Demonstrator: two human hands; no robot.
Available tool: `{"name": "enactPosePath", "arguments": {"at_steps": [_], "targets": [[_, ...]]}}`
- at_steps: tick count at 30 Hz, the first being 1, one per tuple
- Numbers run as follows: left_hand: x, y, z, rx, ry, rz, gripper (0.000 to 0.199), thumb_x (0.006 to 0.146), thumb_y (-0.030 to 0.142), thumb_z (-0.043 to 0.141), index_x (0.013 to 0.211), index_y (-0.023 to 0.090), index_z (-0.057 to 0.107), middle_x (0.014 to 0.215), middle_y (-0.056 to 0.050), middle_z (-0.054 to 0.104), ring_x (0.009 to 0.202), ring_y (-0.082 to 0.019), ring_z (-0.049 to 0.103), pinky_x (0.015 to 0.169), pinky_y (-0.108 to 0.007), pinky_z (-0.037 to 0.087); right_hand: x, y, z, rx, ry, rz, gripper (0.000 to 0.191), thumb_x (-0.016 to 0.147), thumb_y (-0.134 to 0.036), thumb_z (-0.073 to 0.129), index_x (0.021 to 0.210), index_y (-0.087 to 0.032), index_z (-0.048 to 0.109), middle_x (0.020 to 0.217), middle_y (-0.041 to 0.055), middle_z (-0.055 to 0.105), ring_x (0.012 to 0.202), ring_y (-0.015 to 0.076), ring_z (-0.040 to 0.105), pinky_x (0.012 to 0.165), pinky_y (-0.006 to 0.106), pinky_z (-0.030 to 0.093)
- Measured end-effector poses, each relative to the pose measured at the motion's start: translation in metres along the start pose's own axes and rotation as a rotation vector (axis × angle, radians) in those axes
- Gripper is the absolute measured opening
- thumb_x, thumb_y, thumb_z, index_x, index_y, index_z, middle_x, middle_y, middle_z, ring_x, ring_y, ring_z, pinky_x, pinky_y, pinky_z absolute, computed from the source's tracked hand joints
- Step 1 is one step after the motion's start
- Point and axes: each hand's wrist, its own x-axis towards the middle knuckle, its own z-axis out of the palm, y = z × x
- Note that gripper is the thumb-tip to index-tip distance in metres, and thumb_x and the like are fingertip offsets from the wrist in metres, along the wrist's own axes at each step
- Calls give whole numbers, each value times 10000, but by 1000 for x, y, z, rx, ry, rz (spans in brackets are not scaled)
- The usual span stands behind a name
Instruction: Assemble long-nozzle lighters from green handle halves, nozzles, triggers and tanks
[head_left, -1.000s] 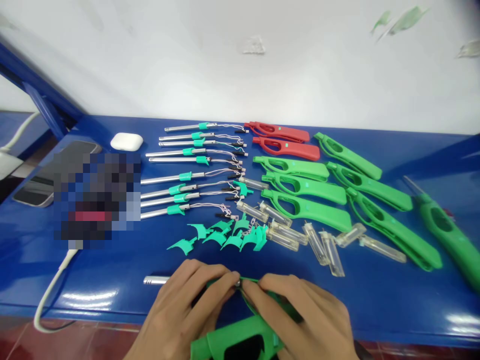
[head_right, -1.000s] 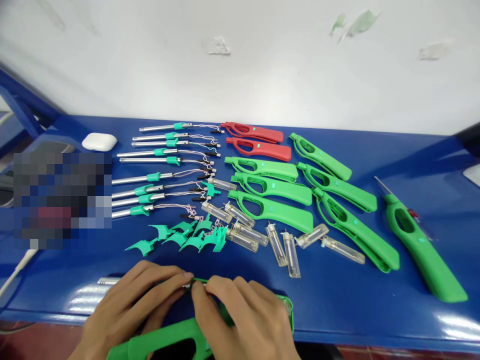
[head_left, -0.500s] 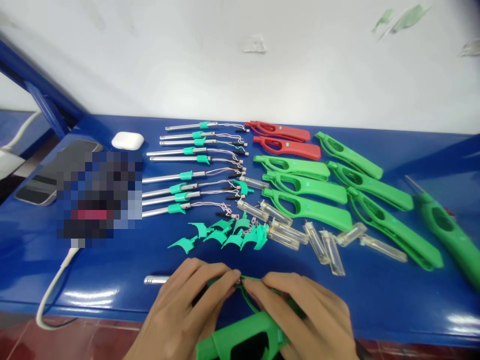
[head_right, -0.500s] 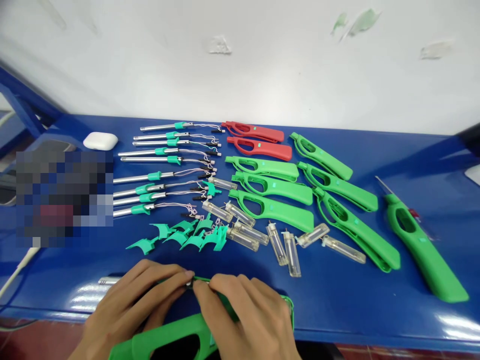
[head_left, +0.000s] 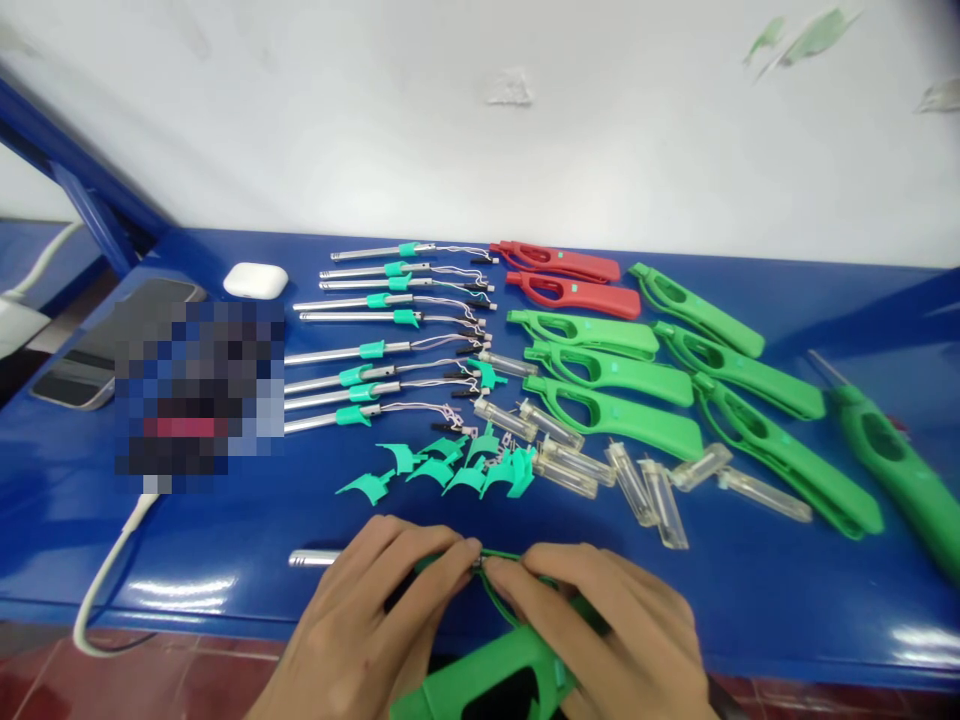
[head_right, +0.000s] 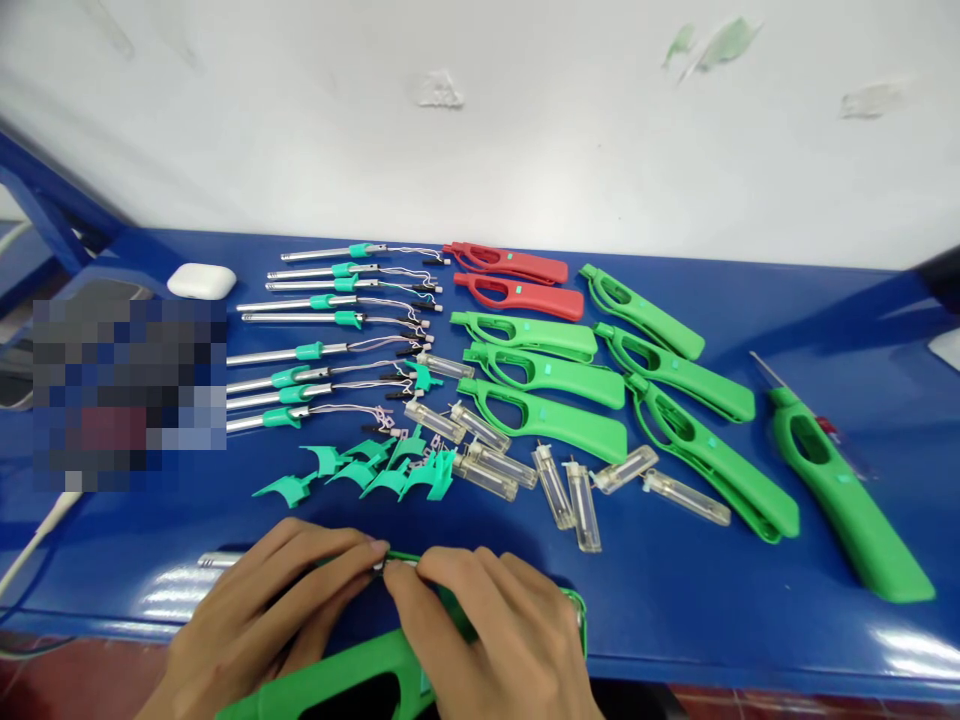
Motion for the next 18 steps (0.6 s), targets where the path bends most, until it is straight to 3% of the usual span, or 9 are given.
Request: {"name": "enactPosePath", "arguments": {"at_steps": [7, 10, 13, 18], "targets": [[-6, -1, 1, -40, -17, -19, 386, 1070, 82, 512, 1412, 208, 637, 1255, -77, 705, 1100, -175, 676, 953, -301, 601, 2, 5, -8, -4, -166, -69, 351, 1037, -65, 443, 1128, -160, 767, 956, 40, 759, 718, 120, 720, 632, 255, 586], [-1, 2, -2, -43, 3, -26, 399, 1082, 77, 491, 1441, 197, 616, 1227, -75, 710, 1068, -150, 684, 914, -252, 609, -5, 6, -5, 7, -155, -36, 344, 972, -38, 508, 1145, -181, 768, 970, 44, 743, 728, 125, 718, 630, 255, 583], [5, 5, -6, -28, 33, -6, 339, 1103, 128, 474, 1396, 185, 636, 1177, -69, 743, 1027, -142, 716, 889, -229, 627, -13, 7, -1, -12, -149, 1, 358, 957, -50, 558, 1214, -209, 750, 1045, 48, 749, 823, 149, 742, 721, 285, 613], [9, 5, -6, -70, 13, -25, 270, 1085, 137, 522, 1306, 205, 662, 1188, -54, 749, 1044, -159, 725, 897, -252, 637, -11, 10, -2, -59, -185, -84, 438, 958, -44, 503, 1318, -186, 709, 1140, 56, 782, 887, 174, 770, 758, 299, 628]]}}
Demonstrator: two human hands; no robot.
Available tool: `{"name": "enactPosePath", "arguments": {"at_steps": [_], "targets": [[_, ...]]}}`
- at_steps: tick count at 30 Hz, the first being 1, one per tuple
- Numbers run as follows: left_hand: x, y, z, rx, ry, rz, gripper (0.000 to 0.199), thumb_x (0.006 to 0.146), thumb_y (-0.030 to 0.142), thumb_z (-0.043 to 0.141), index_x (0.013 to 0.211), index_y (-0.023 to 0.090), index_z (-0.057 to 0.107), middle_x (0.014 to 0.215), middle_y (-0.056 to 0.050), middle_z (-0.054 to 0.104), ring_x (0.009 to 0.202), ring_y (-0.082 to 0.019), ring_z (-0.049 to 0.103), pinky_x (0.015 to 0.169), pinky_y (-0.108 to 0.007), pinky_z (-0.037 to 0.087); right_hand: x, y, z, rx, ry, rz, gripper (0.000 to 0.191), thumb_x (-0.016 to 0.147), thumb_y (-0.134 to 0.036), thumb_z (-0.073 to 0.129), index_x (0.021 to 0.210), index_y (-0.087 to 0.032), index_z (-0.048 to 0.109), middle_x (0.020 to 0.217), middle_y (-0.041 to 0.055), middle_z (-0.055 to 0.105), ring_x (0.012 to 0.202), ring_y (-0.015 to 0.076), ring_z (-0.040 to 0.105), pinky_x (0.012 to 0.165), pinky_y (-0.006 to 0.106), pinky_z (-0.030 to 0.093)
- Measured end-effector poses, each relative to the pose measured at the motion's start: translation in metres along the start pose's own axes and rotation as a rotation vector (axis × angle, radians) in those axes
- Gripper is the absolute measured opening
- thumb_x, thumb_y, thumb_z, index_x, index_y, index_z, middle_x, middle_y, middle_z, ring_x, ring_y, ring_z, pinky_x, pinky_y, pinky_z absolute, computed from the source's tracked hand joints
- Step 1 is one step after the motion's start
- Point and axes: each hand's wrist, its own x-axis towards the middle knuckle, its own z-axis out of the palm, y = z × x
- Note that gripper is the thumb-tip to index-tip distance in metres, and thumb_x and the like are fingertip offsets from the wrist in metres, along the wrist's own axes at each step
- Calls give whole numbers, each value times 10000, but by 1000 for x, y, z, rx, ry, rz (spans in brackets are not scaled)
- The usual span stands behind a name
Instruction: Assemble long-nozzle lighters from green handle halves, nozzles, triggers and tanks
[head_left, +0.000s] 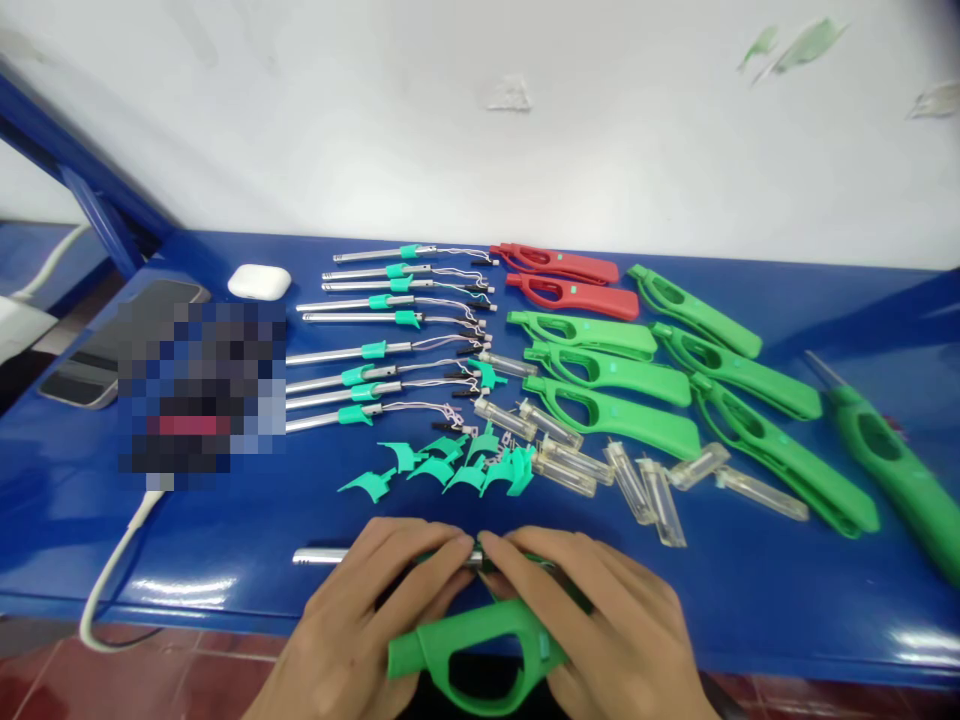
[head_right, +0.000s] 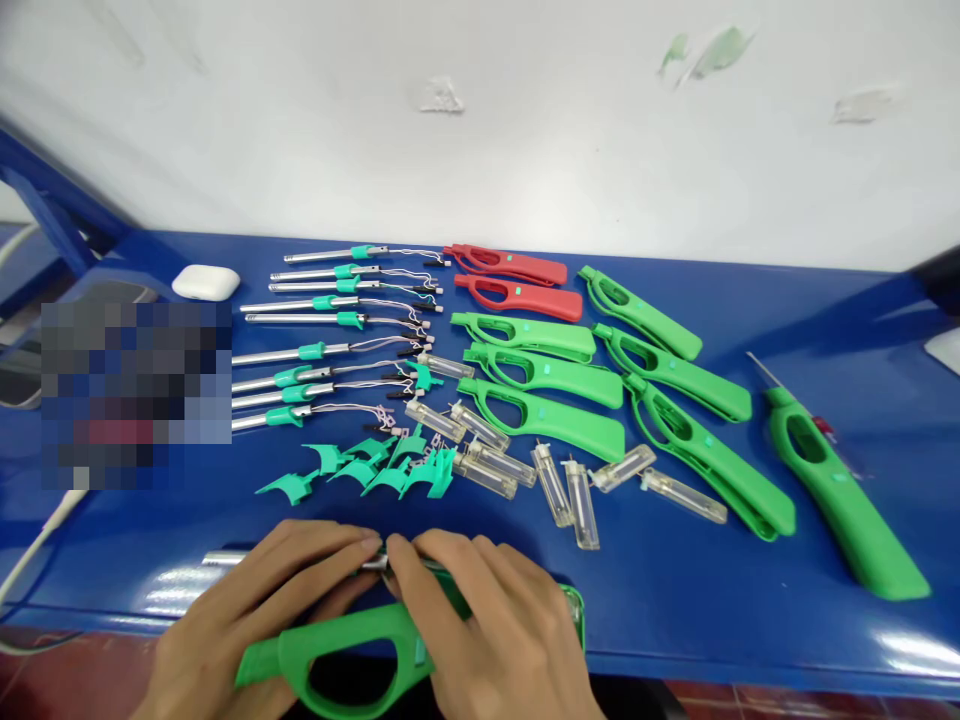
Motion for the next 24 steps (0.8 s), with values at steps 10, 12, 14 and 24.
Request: {"name": "enactPosePath", "arguments": {"at_steps": [10, 12, 14, 24], "targets": [[-5, -4, 4, -93, 30, 30, 363, 1057, 49, 467, 1326, 187, 668, 1258, -86, 695, 1157, -165, 688, 931, -249, 621, 11, -3, -2, -62, 9, -11, 394, 977, -50, 441, 1157, -208, 754, 1029, 4, 803, 744, 141, 755, 628, 266, 571], [-6, -6, 1, -109, -11, 10, 362, 1054, 49, 498, 1342, 196, 662, 1273, -84, 688, 1167, -168, 687, 924, -242, 623, 9, -2, -2, -69, -22, -32, 376, 977, -71, 458, 1175, -208, 747, 1036, 7, 795, 721, 146, 738, 602, 282, 561], [-6, -6, -1, -125, -23, -11, 367, 1036, 30, 538, 1335, 200, 665, 1276, -75, 676, 1170, -161, 680, 932, -228, 616, 8, -1, -3, -70, -54, -49, 374, 974, -85, 476, 1211, -215, 735, 1058, 8, 788, 724, 151, 728, 582, 290, 546], [-13, -2, 8, -199, 36, -72, 432, 1015, -37, 540, 1339, 221, 664, 1292, -38, 597, 1167, -119, 618, 998, -208, 569, 13, -4, -3, -47, -5, -27, 461, 804, -26, 460, 1110, -222, 744, 1021, 8, 783, 673, 154, 655, 561, 297, 452]]}}
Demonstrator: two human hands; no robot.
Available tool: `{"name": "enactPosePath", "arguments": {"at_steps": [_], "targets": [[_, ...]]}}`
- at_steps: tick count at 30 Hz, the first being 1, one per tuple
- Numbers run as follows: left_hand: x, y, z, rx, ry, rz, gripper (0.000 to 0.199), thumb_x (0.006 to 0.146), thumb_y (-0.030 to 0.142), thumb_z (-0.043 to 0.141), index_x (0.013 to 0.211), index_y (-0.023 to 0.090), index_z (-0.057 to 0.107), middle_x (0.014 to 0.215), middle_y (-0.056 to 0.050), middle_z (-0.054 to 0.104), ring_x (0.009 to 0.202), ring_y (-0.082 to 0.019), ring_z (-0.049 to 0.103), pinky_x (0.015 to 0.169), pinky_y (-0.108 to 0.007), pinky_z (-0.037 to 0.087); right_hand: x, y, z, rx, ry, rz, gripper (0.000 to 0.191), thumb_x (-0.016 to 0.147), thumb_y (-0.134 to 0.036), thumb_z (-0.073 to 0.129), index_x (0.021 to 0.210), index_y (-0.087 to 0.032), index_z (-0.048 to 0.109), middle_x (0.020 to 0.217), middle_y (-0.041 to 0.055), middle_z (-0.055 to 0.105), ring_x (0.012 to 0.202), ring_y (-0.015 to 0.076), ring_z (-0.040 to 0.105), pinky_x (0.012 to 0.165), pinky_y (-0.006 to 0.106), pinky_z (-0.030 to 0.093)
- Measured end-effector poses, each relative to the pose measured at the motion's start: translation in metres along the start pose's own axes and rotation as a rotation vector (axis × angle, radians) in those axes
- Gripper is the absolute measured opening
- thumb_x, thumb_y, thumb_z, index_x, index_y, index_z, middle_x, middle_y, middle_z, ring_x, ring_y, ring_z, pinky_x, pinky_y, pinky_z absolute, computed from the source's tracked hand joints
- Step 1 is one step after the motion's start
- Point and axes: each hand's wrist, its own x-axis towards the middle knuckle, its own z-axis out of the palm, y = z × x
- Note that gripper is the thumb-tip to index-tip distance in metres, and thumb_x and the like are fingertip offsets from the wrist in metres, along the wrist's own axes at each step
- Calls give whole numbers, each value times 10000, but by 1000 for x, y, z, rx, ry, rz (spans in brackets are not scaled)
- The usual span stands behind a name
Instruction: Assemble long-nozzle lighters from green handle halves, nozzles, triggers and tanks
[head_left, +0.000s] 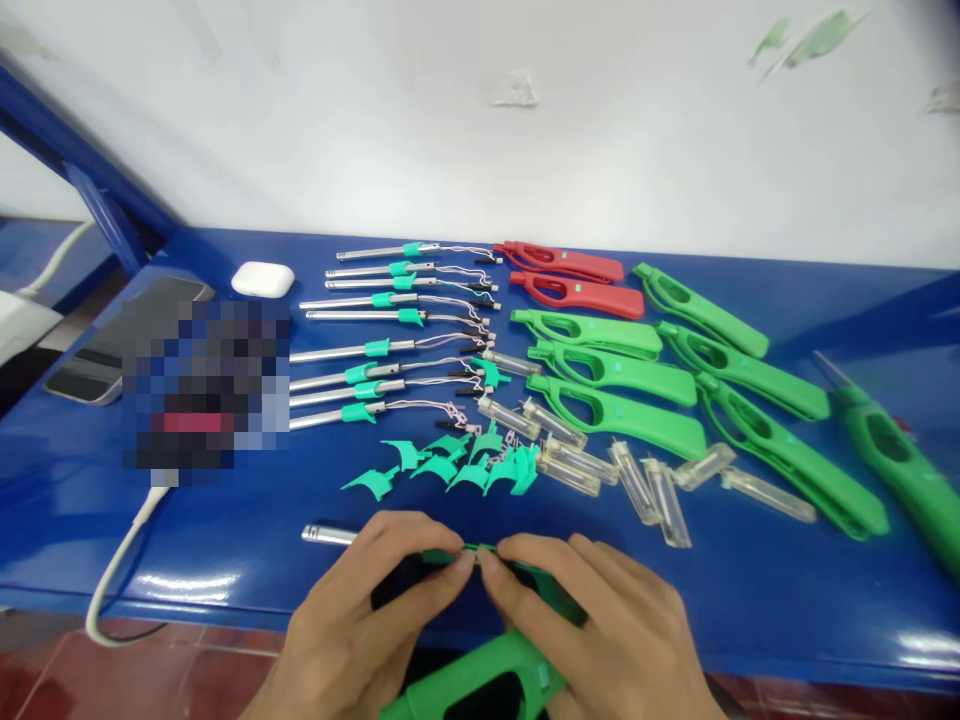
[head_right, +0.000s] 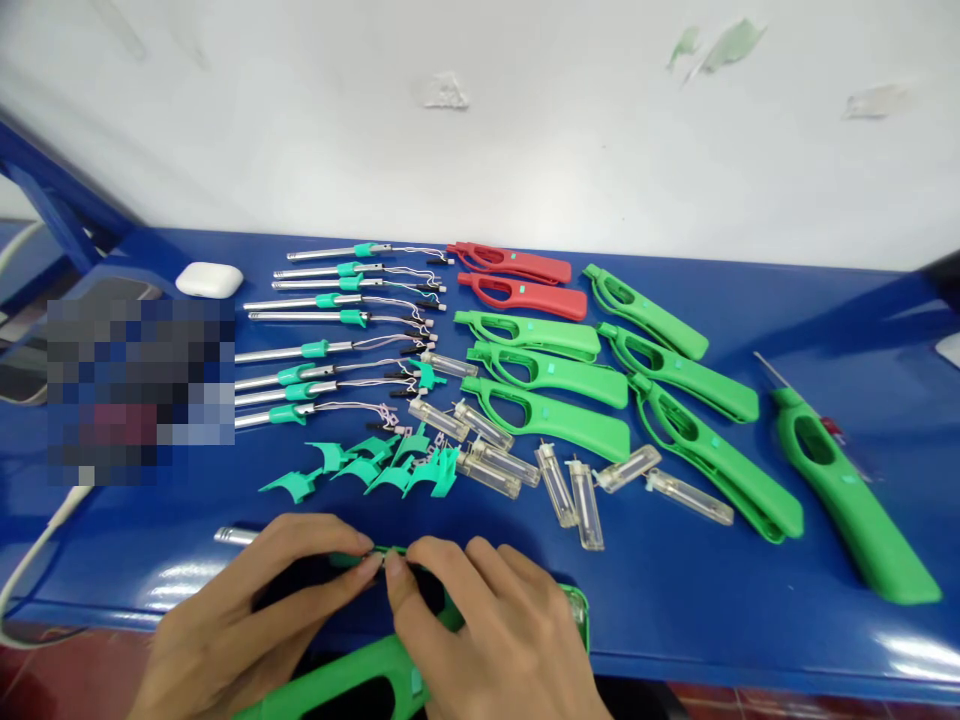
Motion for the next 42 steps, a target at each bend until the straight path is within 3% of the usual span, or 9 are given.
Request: {"name": "enactPosePath", "arguments": {"at_steps": [6, 13, 20, 23, 29, 34, 36, 42], "targets": [[-1, 0, -2, 8, -44, 70, 461, 1018, -71, 496, 1384, 167, 643, 1336, -64, 574, 1272, -148, 536, 1073, -248, 525, 3, -1, 1, 5, 24, 2, 484, 746, -17, 439, 1052, -225, 750, 997, -9, 786, 659, 151, 634, 576, 297, 437], [-3, 0, -14, 193, -169, 86, 513, 1023, -58, 433, 1451, 170, 598, 1397, -96, 496, 1323, -148, 499, 1125, -258, 490, -2, 0, 1, 0, -11, 5, 533, 699, -40, 434, 1095, -221, 742, 1030, 3, 780, 678, 156, 630, 601, 303, 436], [-3, -4, -5, 236, -64, 107, 417, 1027, -53, 482, 1289, 187, 701, 1274, -43, 616, 1221, -115, 577, 1046, -180, 543, -1, 0, 3, -23, 24, -3, 517, 732, -28, 423, 1083, -236, 740, 997, -10, 783, 676, 157, 631, 594, 308, 418], [-3, -5, -2, 247, -72, 118, 411, 1047, -28, 473, 1328, 182, 687, 1283, -45, 618, 1261, -127, 550, 1066, -191, 544, 1, -1, 2, -42, -21, -8, 516, 735, -20, 429, 1084, -241, 739, 1009, -17, 788, 668, 154, 629, 586, 305, 416], [-4, -2, -6, 214, -101, 104, 473, 1044, -49, 466, 1423, 184, 625, 1324, -63, 582, 1318, -146, 499, 1118, -231, 520, -3, -2, 5, -21, 55, 8, 495, 724, -31, 425, 1056, -236, 731, 1007, -9, 777, 674, 155, 621, 587, 308, 401], [-4, 2, -12, 186, -165, 92, 469, 1072, -1, 434, 1482, 186, 566, 1370, -77, 570, 1361, -156, 475, 1144, -262, 518, -6, 0, 3, 4, -55, 4, 547, 689, -45, 449, 1122, -225, 730, 1077, 6, 770, 707, 166, 636, 609, 308, 464], [-4, 2, -12, 180, -166, 84, 473, 1071, -14, 411, 1463, 191, 579, 1379, -71, 566, 1366, -149, 472, 1146, -251, 513, -6, 0, 2, 6, -78, 12, 528, 714, -47, 457, 1126, -223, 736, 1074, 9, 773, 709, 168, 651, 608, 309, 482], [-2, -3, -10, 226, -135, 126, 588, 989, -117, 410, 1447, 199, 601, 1354, -69, 580, 1328, -139, 515, 1094, -220, 533, -1, -8, -11, -34, 58, 46, 298, 1035, -159, 464, 1079, -258, 741, 917, -35, 780, 658, 136, 708, 557, 301, 497]]}}
